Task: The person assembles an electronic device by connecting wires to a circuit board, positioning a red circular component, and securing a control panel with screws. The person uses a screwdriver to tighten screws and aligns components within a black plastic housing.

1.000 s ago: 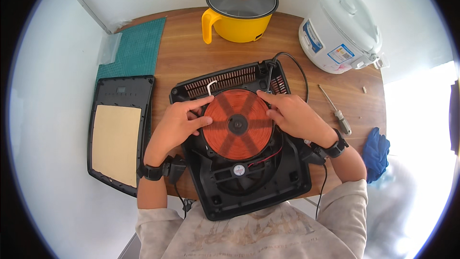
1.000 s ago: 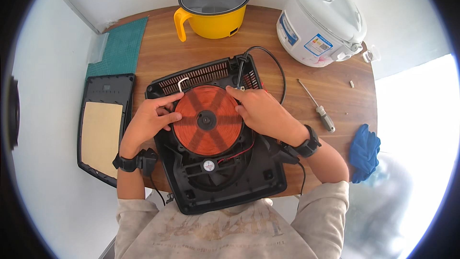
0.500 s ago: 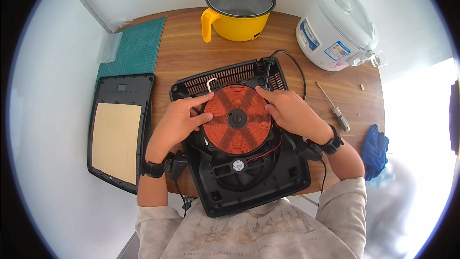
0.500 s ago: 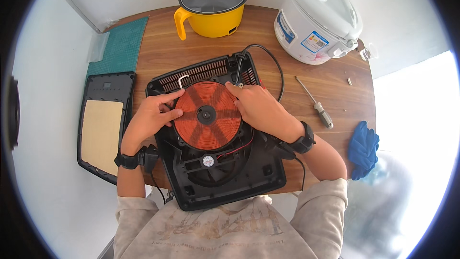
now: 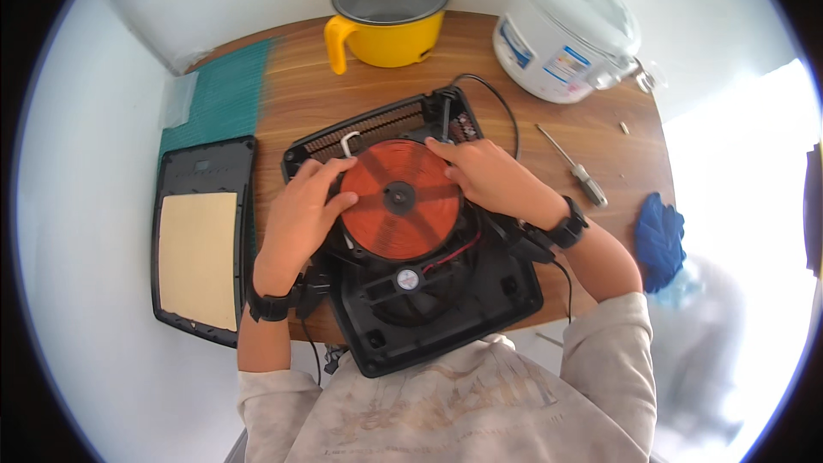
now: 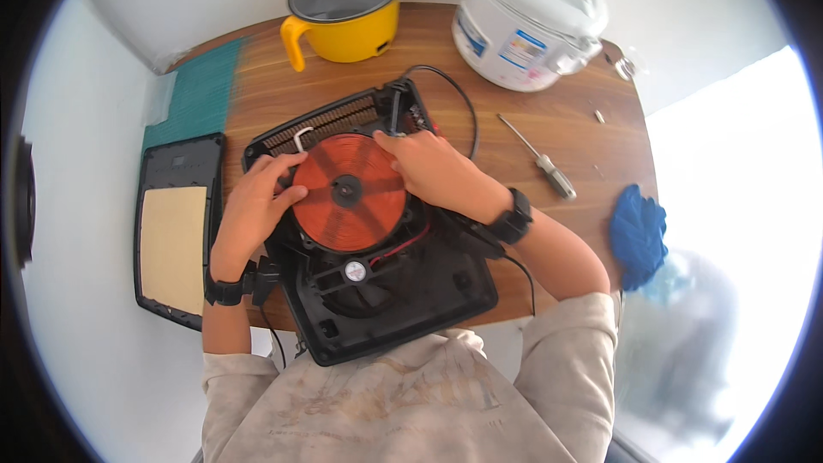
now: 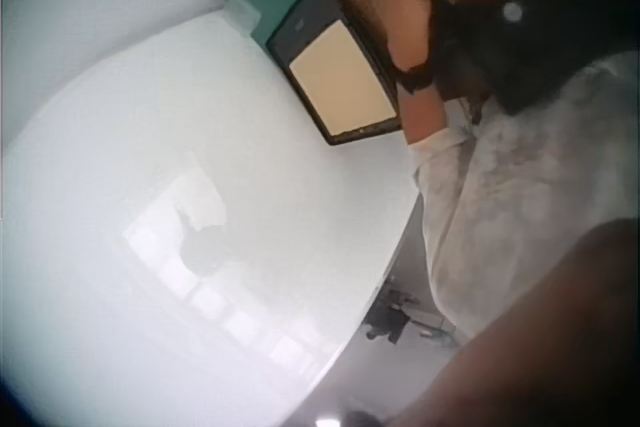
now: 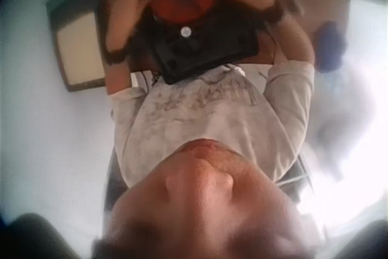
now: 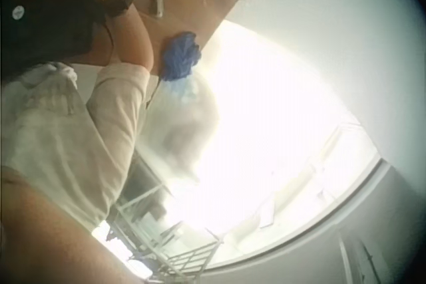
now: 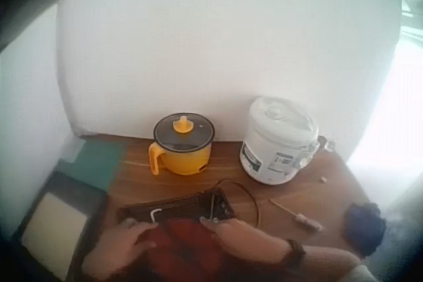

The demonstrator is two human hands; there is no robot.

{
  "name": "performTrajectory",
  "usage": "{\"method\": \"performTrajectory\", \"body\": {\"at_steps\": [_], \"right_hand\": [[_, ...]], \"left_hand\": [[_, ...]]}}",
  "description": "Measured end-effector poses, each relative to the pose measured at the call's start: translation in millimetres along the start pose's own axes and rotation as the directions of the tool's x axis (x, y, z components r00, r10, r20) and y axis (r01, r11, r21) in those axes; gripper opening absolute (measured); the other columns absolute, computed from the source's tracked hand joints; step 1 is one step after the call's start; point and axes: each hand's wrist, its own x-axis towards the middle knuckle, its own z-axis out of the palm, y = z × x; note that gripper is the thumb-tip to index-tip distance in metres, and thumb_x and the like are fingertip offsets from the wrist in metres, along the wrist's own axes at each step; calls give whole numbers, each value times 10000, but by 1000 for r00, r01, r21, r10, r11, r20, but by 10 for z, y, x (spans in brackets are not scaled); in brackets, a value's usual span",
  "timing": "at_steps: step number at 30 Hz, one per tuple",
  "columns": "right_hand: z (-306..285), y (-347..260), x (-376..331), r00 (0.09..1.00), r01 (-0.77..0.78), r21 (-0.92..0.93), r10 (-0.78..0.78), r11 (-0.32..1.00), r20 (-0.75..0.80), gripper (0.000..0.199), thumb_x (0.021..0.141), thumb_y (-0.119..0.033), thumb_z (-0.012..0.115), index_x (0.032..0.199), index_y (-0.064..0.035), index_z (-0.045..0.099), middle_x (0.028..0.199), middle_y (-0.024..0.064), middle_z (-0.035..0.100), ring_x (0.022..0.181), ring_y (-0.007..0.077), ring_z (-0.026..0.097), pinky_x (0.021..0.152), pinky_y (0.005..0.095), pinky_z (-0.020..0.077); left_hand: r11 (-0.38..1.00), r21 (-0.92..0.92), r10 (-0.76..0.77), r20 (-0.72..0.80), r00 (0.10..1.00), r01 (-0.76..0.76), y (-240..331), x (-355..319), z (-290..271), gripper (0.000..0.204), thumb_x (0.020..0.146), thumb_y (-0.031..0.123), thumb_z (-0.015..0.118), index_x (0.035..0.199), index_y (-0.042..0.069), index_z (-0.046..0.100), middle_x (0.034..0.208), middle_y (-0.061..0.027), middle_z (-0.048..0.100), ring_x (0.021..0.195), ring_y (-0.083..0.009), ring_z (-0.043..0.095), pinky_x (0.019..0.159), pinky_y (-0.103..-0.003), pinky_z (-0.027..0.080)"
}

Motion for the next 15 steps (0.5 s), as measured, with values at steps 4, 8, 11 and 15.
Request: {"method": "performTrajectory", "body": {"at_steps": [4, 8, 11, 15], "right_hand": [[61, 6, -16, 999, 15, -33, -16, 999, -39, 471, 910, -29, 629, 1377, 15, 577, 918, 288, 678, 925, 452, 658, 815, 516, 507], [12, 42, -27, 1000, 14, -31, -14, 999, -5, 486, 909, -42, 640, 1390, -7, 576, 925, 285, 688, 926, 445, 672, 815, 520, 517], [34, 139, 9, 998, 53, -80, -54, 995, -18, 505, 906, -67, 658, 1404, -36, 578, 934, 281, 694, 913, 440, 681, 814, 514, 527], [-195, 106, -163, 987, 28, -154, -52, 988, -155, 514, 915, -129, 682, 1420, -105, 588, 977, 237, 728, 903, 394, 711, 791, 465, 568]], "left_hand": [[960, 256, 127, -45, 991, -111, 225, -14, 31, 560, 819, -75, 688, 1318, 176, 658, 1183, -97, 523, 1099, -337, 552, 913, -451, 508], [911, 177, 362, 93, 927, -374, 455, 49, 90, 644, 735, -233, 547, 1236, 135, 718, 1339, -107, 544, 1202, -340, 543, 1065, -413, 461], [887, 133, 417, 176, 892, -442, 387, 194, 141, 573, 725, -201, 556, 1165, 104, 759, 1315, -104, 600, 1224, -325, 545, 1067, -394, 471], [909, 145, 346, 256, 902, -390, 391, 265, 140, 400, 835, -55, 644, 1184, 110, 748, 1370, -92, 568, 1276, -320, 536, 1084, -388, 452]]}}
